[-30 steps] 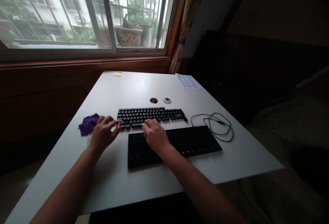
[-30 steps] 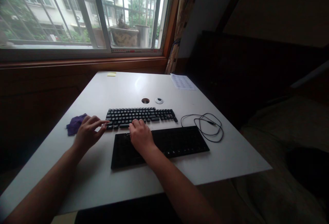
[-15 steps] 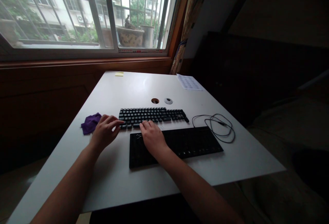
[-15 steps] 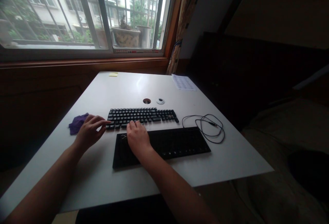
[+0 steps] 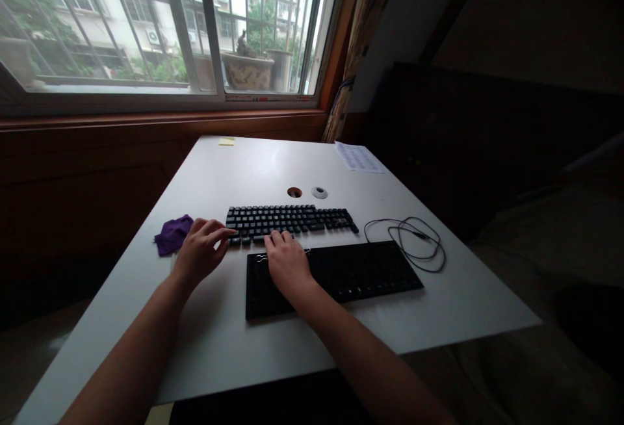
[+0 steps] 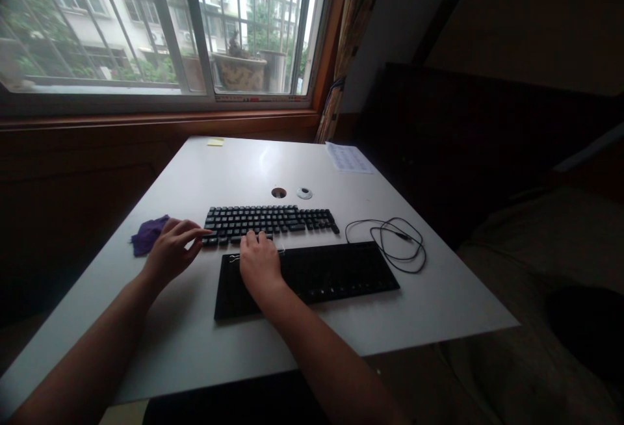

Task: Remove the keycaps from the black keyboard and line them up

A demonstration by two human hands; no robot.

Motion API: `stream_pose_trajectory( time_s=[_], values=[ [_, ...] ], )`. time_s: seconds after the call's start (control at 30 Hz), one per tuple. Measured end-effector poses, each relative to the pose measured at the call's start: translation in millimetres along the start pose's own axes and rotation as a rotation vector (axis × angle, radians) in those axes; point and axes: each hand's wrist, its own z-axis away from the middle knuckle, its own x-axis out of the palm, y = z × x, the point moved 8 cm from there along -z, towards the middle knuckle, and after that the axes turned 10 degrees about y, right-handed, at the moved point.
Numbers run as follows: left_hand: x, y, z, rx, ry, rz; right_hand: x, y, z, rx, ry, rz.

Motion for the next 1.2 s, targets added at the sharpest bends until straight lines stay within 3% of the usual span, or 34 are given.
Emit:
stream_pose_trajectory(
  time_s=[0.8, 1.2],
  values=[
    [1, 1, 0, 0.027, -0.009, 0.007, -2, 3, 2, -0.003, 0.014, -0.03],
    [1, -1, 2, 0.064, -0.03, -0.022, -22, 15, 10, -0.003, 0.128, -0.147]
  ],
)
